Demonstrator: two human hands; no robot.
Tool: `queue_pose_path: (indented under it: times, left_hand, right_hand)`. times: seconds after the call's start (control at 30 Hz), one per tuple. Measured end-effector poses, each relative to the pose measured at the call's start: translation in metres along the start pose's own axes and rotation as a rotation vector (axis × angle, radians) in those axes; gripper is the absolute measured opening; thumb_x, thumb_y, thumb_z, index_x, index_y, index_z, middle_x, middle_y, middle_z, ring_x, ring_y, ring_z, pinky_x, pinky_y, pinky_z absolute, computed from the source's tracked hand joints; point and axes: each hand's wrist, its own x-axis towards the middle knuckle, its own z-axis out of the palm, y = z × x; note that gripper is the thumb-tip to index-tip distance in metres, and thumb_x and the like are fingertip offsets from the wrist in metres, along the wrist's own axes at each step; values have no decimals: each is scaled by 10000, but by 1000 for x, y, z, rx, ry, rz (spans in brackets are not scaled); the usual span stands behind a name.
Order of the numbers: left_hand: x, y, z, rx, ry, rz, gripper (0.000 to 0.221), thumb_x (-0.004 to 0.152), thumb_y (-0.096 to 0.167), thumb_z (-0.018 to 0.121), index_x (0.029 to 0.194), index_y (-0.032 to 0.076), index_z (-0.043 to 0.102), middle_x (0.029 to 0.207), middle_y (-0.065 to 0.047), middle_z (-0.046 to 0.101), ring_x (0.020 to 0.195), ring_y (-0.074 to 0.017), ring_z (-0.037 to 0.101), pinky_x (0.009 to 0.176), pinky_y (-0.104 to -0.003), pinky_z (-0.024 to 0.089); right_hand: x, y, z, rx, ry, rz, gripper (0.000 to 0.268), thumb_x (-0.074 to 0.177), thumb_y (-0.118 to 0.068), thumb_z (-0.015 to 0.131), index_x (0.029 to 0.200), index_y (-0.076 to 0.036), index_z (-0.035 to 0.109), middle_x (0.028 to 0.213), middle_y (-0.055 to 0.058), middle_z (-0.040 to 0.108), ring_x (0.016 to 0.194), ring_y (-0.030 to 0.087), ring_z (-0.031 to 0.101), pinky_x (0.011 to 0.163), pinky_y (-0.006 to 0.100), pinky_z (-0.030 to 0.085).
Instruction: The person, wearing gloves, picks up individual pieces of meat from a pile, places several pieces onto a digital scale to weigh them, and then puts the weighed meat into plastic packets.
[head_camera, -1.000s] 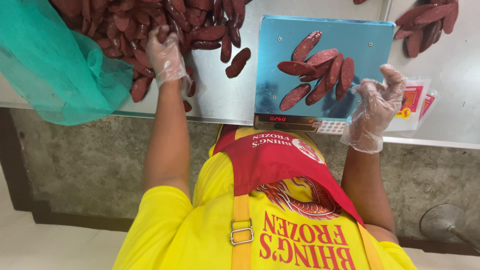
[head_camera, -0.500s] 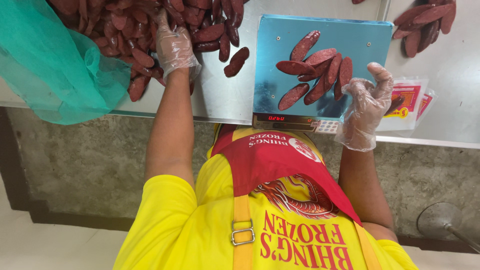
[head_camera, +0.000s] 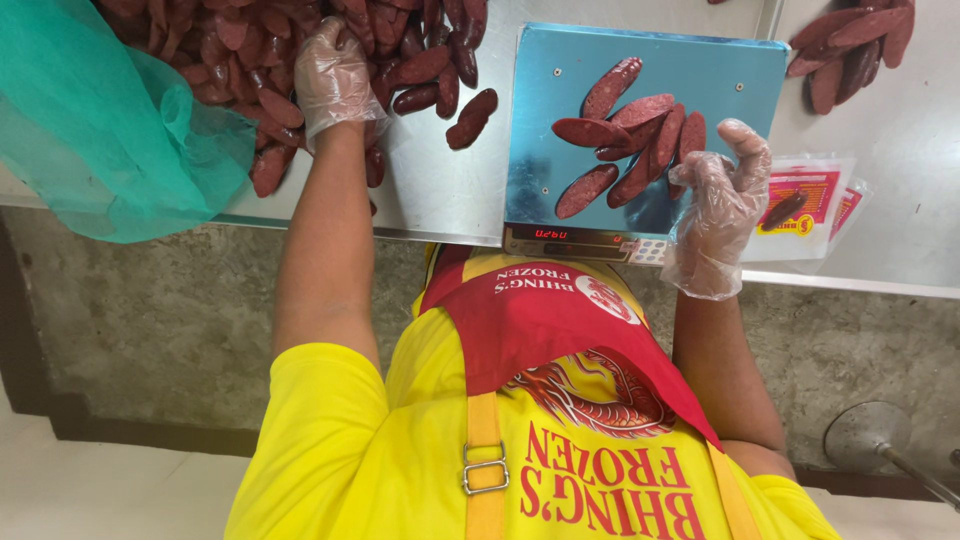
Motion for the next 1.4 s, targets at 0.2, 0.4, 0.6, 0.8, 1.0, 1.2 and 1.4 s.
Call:
queue_pose_path:
  times: [0.2,0.4,0.6,0.8,1.0,1.2,1.4]
  left_hand:
    - [8,-11,-2,14,8,160,196,949,143,620,1071,100,767,1008,-199,749,949,-394,709,826,-453,549]
    - [11,-10,-5,29,-27,74,212,891,115,607,1010,107,782,997,-191,752,926,-387,712,815,-451,549]
    - [6,-19,5,97,6,161,177,982,179,665,1121,97,737,1058,-206,750,949,-411,708,847,-462,546]
    - [-18,-18,7,-46,-70,-63,221,895,108,671,1115,105,651,895,-96,758,800,-221,741,762,-393,577]
    - [-54,38,-40,-811,157,-480,492,813,28,595,1278,182,546,785,-63,634,621,-129,548,538,-282,478]
    - [-86,147,-23,-572,-807,340,344,925,220,721,1216,36,704,1111,-74,754,1016,-186,744,888,-330,615]
    - [-78,209,0,-369,-410,321,372,905,202,751,1222,27,668,928,-141,715,882,-251,702,827,-382,568]
  right_hand:
    - [-1,-2,11,-7,34,54,335,1052,40,616,1374,-35,556,960,94,682,829,169,640,826,325,555]
    - [-5,-8,19,41,14,93,322,1058,9,623,1368,-44,557,994,80,687,840,172,640,844,328,562]
    - [-4,-5,8,78,5,68,341,1067,-15,630,1395,-48,547,986,97,700,858,179,634,823,311,545]
    - [-8,0,-1,-25,49,30,372,1044,78,629,1394,-18,546,1165,91,660,876,169,646,861,337,563]
    - [-7,0,-14,-11,115,-36,378,1025,130,619,1371,-9,556,1142,87,628,868,159,635,835,360,591]
    - [-7,4,-17,-13,90,-7,389,1027,124,636,1381,-17,563,1061,96,623,862,160,627,842,352,586]
    - [-10,-4,-16,-26,75,-76,428,1016,154,657,1393,-26,558,1140,71,611,854,142,613,811,327,573]
